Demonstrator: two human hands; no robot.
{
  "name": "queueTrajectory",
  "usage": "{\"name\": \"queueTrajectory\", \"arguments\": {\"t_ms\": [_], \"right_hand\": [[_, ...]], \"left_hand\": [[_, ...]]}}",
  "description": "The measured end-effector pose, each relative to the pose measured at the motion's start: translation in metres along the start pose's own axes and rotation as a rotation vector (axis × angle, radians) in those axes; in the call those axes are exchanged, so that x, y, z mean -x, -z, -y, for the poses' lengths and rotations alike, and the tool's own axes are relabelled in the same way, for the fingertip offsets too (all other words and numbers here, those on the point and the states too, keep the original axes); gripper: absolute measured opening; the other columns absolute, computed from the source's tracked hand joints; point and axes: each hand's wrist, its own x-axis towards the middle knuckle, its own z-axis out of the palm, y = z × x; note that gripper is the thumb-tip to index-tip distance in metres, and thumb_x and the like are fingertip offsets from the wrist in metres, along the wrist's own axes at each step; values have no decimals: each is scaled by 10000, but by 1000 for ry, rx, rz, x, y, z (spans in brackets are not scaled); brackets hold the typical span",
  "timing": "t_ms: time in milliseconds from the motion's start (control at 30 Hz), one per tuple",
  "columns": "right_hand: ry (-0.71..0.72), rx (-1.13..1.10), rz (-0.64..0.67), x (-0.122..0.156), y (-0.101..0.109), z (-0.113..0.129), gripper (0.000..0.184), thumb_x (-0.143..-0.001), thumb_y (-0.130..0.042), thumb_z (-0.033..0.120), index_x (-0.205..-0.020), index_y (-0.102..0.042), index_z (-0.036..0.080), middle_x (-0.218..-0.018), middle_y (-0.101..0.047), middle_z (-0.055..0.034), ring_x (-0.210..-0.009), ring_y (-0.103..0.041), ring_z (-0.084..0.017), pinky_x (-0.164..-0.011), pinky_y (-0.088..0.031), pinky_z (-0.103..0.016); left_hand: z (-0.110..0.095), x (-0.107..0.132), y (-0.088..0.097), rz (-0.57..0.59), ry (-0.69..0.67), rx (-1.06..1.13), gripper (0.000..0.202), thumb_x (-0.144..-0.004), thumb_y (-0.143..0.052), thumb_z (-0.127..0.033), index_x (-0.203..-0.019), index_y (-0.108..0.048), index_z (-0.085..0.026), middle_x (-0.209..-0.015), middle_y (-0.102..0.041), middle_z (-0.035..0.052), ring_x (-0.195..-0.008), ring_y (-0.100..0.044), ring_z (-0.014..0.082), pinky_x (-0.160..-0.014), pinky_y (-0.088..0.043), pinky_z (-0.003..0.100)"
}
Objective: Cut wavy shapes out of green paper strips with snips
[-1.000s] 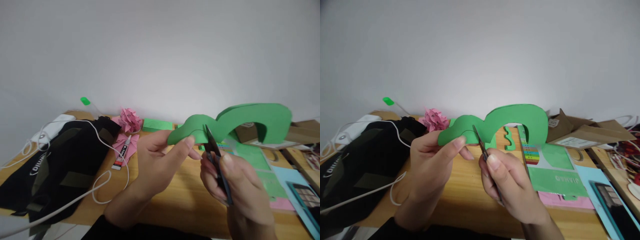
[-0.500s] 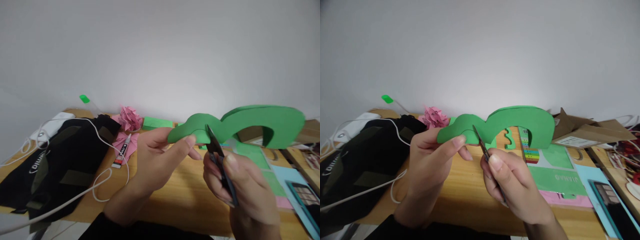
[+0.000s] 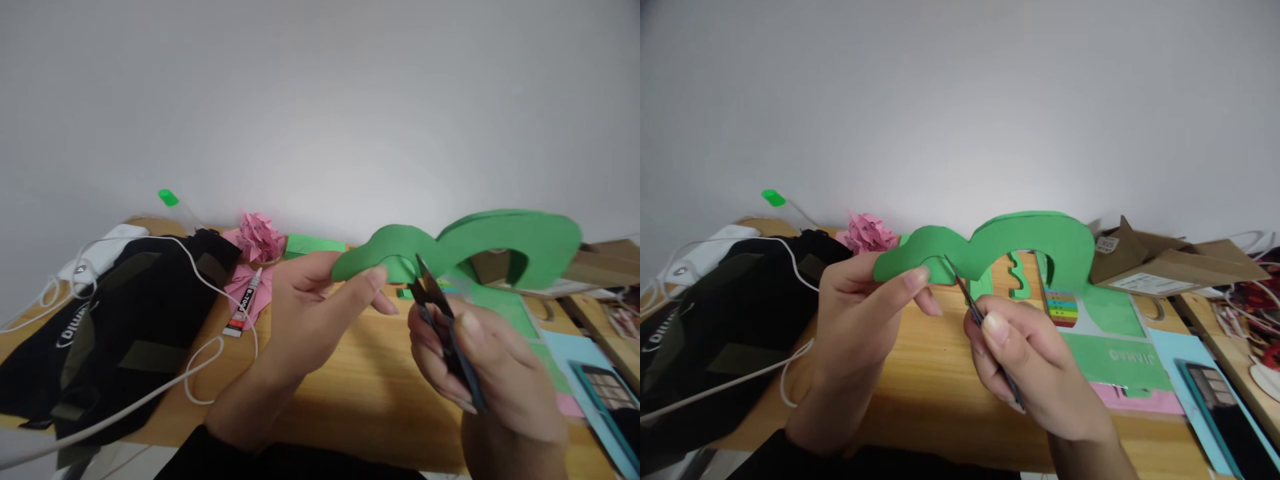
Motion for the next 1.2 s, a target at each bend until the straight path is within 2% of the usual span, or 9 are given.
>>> {"name": "queueTrajectory", "arguments": {"t_ms": [167,267,400,467,533,667,833,1000,1200], "right_hand": [[-88,-39,126,18,23,-7,433,-1006,-429,563,-783,-524,204,-505,-405,71,-351,-235,-46,-323,-181,-186],[-88,-76,81,22,32,7,443,-969,-433,631,-831,-594,242,-545,-498,29,-386,-395,-105,-351,-314,-234],[250,219,-440,8,31,40,429,-945,-500,623,-766,-613,250,-668,-544,-10,-450,-424,-123,-363,-344,-268],[239,319,-473,-5,33,55,380,-928,-581,576,-780,-667,237,-686,-545,-13,-514,-429,-119,-401,-348,-251],[117,450,-328,-18,39,65,309,-710,-858,452,-695,-724,174,-554,-506,11,-474,-407,-94,-375,-303,-224],[-139,644,114,-36,51,72,262,-762,-793,390,-699,-727,145,-510,-516,54,-435,-418,-50,-369,-316,-163],[-194,654,78,-36,52,70,222,-735,-788,233,-622,-630,126,-480,-441,118,-412,-368,6,-372,-257,-103],[-292,607,111,-31,50,67,202,-743,-766,258,-617,-676,128,-446,-449,113,-371,-397,-13,-360,-305,-127],[-204,628,27,-30,50,70,202,-734,-766,209,-600,-647,116,-451,-474,102,-379,-450,-24,-369,-326,-122]], "left_hand": [[6,-9,3,-50,15,68,244,-853,-704,-175,-617,-743,-222,-580,-726,-35,-662,-744,156,-685,-604,273],[9,-16,8,-1,58,31,255,-825,-692,-139,-584,-734,-208,-563,-722,-26,-647,-746,162,-677,-608,275],[13,-23,12,276,142,-97,250,-771,-690,-120,-534,-722,-190,-568,-730,9,-601,-733,160,-575,-574,240],[14,-24,11,393,202,-120,255,-752,-676,-104,-511,-712,-180,-550,-725,24,-583,-729,158,-545,-562,221],[15,-25,8,487,257,-117,253,-741,-672,-101,-501,-710,-172,-542,-725,39,-567,-722,152,-533,-559,206],[16,-25,4,595,318,-105,232,-718,-680,-101,-501,-717,-175,-547,-731,37,-534,-701,133,-512,-546,185],[17,-24,5,647,337,-21,224,-743,-707,-140,-528,-738,-194,-558,-733,36,-555,-713,155,-546,-576,225],[18,-24,6,669,338,-6,251,-761,-695,-136,-525,-734,-215,-548,-719,38,-540,-698,161,-532,-568,245],[20,-23,2,585,306,-6,246,-772,-717,-187,-526,-704,-200,-524,-695,27,-496,-629,128,-518,-517,242]]}}
